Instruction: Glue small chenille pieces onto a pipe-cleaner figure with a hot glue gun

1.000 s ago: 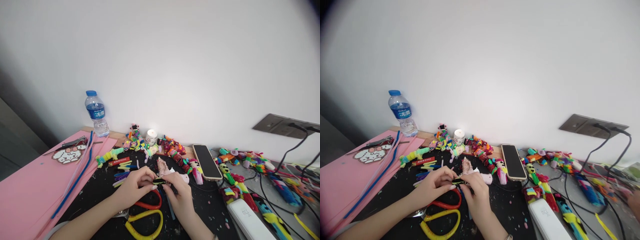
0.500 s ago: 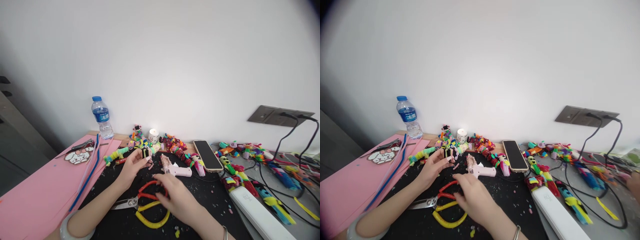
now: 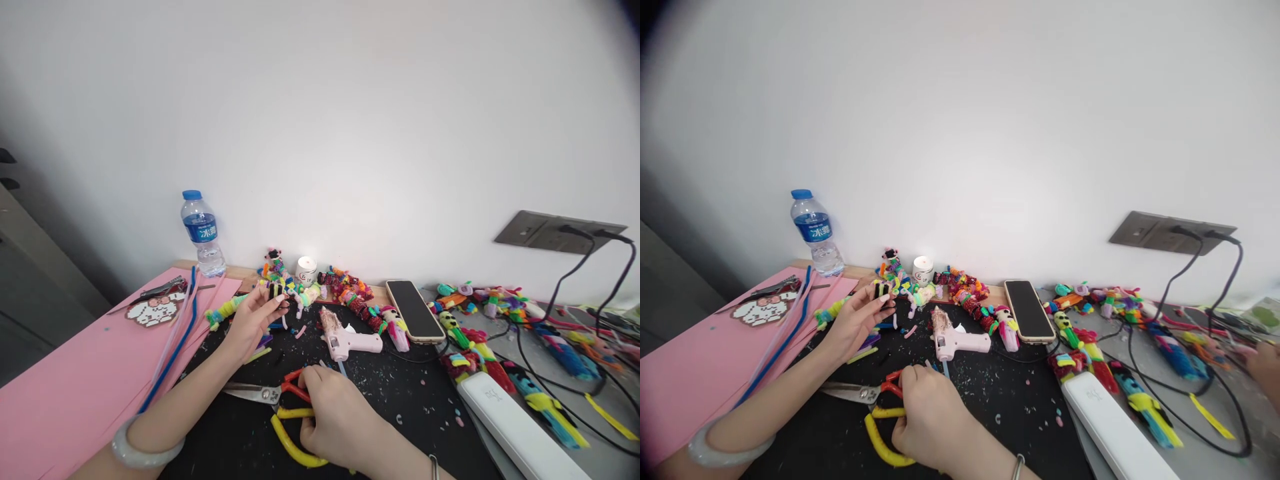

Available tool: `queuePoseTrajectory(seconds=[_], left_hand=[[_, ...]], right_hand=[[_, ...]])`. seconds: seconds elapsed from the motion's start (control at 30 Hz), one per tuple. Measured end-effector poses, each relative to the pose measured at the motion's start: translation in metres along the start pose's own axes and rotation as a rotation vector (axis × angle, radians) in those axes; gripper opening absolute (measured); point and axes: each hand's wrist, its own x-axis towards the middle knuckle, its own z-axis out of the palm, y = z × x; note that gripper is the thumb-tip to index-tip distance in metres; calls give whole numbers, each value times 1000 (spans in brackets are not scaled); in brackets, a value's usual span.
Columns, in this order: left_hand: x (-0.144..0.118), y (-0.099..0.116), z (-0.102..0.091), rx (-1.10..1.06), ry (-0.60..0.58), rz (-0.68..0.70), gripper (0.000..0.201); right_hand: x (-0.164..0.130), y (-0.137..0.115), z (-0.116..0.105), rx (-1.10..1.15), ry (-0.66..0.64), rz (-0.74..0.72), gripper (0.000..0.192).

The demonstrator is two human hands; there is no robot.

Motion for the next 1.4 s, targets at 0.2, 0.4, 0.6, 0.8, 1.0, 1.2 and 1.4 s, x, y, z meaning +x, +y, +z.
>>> queuePoseTrajectory(seconds=[0.2, 0.4, 0.6, 0.8, 1.0, 1.2, 1.4], left_hand=[[10, 17, -10, -90, 42, 8, 17], [16, 19, -18, -61, 134, 77, 15], [7, 2, -11, 51, 53, 18, 29], [0, -4, -4, 194, -11, -8, 31], [-3, -3, 0, 190, -30, -65, 34], [-4, -3, 2, 171, -27, -70, 34], [-3, -2, 2, 170, 17, -48, 36]], right_hand=[[-5, 4, -7, 80, 54, 111, 21], [-4, 11, -3, 530, 297, 196, 19], [4, 6, 20, 1297, 250, 257, 18], [10, 20, 33, 1211, 479, 251, 21], [10, 24, 15, 960, 559, 277, 17], [9, 35, 11, 794, 589, 294, 12], [12, 47, 7, 763, 632, 326, 14]])
